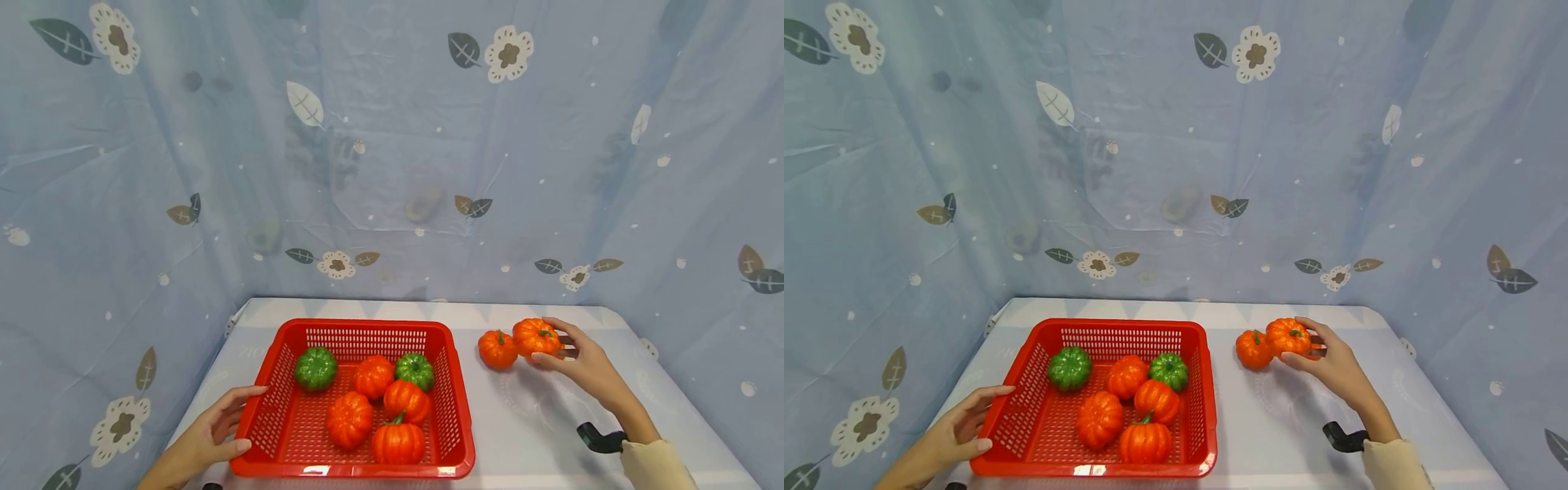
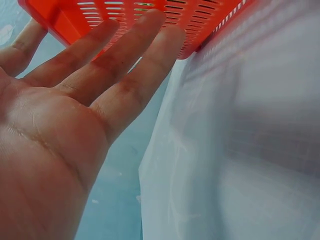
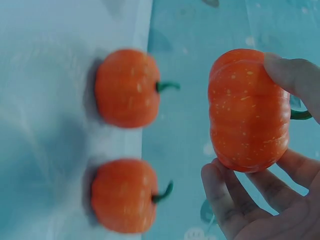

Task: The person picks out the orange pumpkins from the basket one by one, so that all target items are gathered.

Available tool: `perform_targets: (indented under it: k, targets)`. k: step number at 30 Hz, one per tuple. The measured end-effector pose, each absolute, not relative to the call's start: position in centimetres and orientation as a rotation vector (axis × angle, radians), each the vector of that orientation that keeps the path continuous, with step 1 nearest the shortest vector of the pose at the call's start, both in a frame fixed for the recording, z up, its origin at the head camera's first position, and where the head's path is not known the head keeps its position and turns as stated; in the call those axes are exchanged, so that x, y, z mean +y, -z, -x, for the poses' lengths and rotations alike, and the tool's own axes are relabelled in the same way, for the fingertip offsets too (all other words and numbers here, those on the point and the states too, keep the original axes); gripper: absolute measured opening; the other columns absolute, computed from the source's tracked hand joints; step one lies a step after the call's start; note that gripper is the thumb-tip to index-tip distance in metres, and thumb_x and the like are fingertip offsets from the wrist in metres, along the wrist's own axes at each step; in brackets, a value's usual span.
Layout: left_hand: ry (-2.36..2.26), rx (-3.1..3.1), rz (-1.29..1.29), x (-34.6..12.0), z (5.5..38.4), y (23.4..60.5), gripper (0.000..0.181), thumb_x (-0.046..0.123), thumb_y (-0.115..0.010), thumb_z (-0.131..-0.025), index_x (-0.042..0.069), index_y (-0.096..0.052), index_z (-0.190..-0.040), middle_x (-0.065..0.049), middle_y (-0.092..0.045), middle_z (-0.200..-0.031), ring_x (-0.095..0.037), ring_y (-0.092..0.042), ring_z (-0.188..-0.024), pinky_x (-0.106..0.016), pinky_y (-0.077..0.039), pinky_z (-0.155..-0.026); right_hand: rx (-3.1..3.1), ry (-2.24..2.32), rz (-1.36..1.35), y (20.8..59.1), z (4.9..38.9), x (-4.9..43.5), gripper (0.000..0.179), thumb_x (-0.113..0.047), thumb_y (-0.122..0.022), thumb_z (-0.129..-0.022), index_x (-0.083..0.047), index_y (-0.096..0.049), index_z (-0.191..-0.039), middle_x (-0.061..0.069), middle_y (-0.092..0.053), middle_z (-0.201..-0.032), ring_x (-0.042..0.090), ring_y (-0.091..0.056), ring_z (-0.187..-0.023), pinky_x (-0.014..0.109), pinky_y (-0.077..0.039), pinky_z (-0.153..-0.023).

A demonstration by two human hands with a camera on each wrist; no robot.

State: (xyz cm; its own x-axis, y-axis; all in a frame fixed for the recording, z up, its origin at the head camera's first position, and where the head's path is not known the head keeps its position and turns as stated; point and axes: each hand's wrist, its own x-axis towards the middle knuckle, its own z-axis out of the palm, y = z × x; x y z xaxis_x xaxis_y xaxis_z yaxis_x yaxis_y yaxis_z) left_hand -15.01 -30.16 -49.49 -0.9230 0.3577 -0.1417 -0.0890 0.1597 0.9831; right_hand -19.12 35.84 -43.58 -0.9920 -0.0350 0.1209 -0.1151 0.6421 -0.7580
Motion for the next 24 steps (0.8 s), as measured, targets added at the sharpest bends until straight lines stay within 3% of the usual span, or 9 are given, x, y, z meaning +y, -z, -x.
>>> perform_targets:
  k: [7,13,24]
  targets:
    - [-1.817,2.101,-0.312,-30.2,15.0,49.2,0.064,0.007,-0.064,-0.099,0.01,-0.033,-0.155,-0.027,-0.029,-0.156,-0.027,-0.058,-0.123,-0.041,-0.057,-0.094,-2.754,-1.268,0.017,43.8,18.0,38.5,0.086,-0.044,-0.075,-0.094,-0.011,-0.032,-0.161,0.031,-0.041,-0.149,0.05,-0.057,-0.118,0.033,-0.061,-0.079]
    - [-1.816,2.092,-0.233,-30.1,14.9,49.2,0.065,0.011,-0.066,-0.099,0.014,-0.033,-0.155,-0.024,-0.029,-0.159,-0.027,-0.058,-0.125,-0.042,-0.056,-0.095,-2.761,-1.234,0.098,44.9,18.0,40.7,0.089,-0.047,-0.073,-0.094,-0.01,-0.029,-0.162,0.033,-0.036,-0.151,0.051,-0.055,-0.12,0.029,-0.059,-0.077]
    - [-1.819,2.071,-0.251,-30.2,15.1,49.4,0.064,0.01,-0.065,-0.099,0.014,-0.034,-0.155,-0.026,-0.027,-0.159,-0.025,-0.059,-0.123,-0.043,-0.057,-0.094,-2.74,-1.22,0.322,47.6,18.2,44.5,0.096,-0.052,-0.068,-0.096,-0.003,-0.019,-0.163,0.038,-0.024,-0.155,0.058,-0.038,-0.127,0.064,-0.05,-0.087]
